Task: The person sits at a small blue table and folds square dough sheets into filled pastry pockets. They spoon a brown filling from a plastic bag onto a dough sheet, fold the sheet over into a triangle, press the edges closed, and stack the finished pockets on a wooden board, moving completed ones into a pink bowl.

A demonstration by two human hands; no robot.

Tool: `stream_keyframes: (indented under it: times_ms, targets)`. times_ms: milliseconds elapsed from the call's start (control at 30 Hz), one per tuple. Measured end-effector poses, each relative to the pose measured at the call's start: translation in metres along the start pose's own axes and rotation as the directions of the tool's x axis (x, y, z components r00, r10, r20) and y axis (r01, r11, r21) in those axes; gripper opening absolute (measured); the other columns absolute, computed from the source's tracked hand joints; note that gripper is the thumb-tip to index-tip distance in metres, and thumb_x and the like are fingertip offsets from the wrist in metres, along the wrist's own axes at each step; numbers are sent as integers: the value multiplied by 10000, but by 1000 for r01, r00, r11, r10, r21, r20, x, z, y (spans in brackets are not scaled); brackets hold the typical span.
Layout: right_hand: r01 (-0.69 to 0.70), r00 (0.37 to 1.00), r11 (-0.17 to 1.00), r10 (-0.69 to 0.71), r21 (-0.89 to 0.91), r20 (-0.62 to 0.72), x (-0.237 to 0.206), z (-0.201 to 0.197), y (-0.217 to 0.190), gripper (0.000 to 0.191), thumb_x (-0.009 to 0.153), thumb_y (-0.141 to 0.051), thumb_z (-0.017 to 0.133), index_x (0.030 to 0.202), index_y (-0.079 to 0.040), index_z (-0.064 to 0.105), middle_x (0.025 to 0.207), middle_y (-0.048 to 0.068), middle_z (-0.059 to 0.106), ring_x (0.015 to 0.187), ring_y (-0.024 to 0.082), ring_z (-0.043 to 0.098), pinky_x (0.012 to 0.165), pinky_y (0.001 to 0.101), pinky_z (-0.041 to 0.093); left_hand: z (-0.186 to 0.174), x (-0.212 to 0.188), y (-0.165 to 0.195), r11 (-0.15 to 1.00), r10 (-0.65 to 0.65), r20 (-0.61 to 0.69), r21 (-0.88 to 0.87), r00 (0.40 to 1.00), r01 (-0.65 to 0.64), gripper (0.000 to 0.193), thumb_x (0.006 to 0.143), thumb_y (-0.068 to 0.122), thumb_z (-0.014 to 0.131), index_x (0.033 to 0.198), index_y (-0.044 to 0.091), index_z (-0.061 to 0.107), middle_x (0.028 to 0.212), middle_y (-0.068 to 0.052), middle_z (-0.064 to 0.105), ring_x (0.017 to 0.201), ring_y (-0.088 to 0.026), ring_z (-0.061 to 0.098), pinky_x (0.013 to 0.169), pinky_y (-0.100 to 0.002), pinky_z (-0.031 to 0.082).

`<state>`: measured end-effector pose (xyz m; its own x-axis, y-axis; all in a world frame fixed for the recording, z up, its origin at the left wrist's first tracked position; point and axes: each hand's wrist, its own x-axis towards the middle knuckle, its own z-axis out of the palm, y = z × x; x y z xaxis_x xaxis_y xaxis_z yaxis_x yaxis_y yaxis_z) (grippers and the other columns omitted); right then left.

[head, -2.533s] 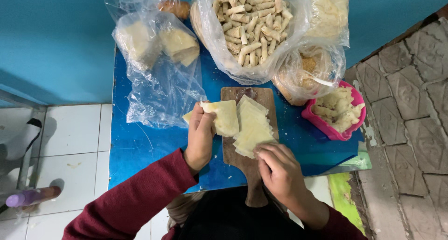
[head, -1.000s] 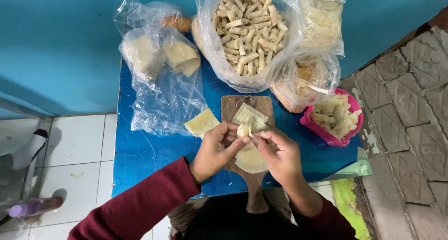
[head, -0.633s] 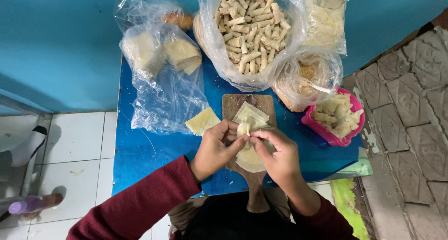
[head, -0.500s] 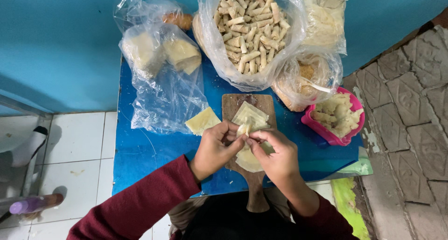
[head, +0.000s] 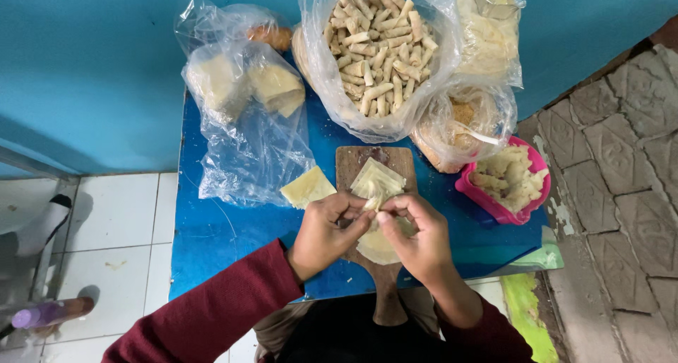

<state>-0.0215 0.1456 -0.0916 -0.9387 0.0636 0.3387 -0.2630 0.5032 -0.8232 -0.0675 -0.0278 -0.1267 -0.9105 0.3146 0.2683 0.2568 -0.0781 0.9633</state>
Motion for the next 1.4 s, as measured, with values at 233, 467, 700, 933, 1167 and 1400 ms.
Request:
stream_keyframes:
  times_ms: [233, 467, 700, 933, 1167, 1400]
  targets:
    - [71, 997, 995, -70, -65, 15, -9, -4, 11, 72, 959, -52, 683, 998, 3, 659, 924, 68, 718, 795, 114, 708, 703, 258, 552, -1, -5, 2, 996, 27, -20, 90, 999, -25, 161, 860, 63, 792, 959, -28, 703, 810, -80, 714, 712, -74, 672, 618, -230, 553]
    - [-99, 994, 855, 108, 509, 12, -14, 1, 39, 96, 1058, -49, 593, 1138, 5, 593, 1053, 11, 639, 956, 68, 624, 868, 235, 516, 1, 0, -20, 906, -163, 30, -390, 986, 162, 166, 1015, 83, 665, 1112, -35, 601, 888, 20, 654, 759, -18, 566, 648, -185, 483]
    - [-186, 975, 641, 212, 745, 61, -13, 2, 39, 117, 1040, -67, 581, 1137, -6, 606, 1134, 89, 676, 1052, 162, 665, 970, 342, 528, 1, -5, -33, 840, -185, 53, -511, 981, 186, 168, 1029, 92, 569, 1183, 30, 540, 972, 13, 632, 807, -22, 567, 670, -202, 479]
    - [-45, 921, 64, 390, 997, 17, -8, -26, 58, 220, 937, -121, 582, 1134, -25, 604, 1191, 165, 699, 1117, 311, 687, 1010, 515, 527, -10, 6, -39, 674, -295, -34, -716, 955, 183, 222, 985, 97, 410, 1166, 77, 537, 947, 15, 563, 788, -61, 507, 699, -225, 437]
    - [15, 998, 951, -34, -310, -55, -41, -51, 30, 83, 934, -39, 696, 995, -21, 643, 1001, 111, 722, 926, 218, 723, 810, 358, 574, -35, 18, -33, 908, -188, 4, -380, 982, 175, 242, 999, 104, 401, 1188, 82, 551, 933, 15, 509, 769, -67, 442, 659, -230, 387]
    - [291, 956, 869, -246, -400, 163, -41, -20, -30, 140, 835, 2, 722, 916, -14, 608, 975, 138, 695, 920, 330, 671, 792, 386, 548, -55, 39, -2, 977, -212, 95, 5, 973, 212, 218, 967, 124, 445, 1106, 37, 588, 836, -48, 613, 739, -127, 590, 662, -310, 496]
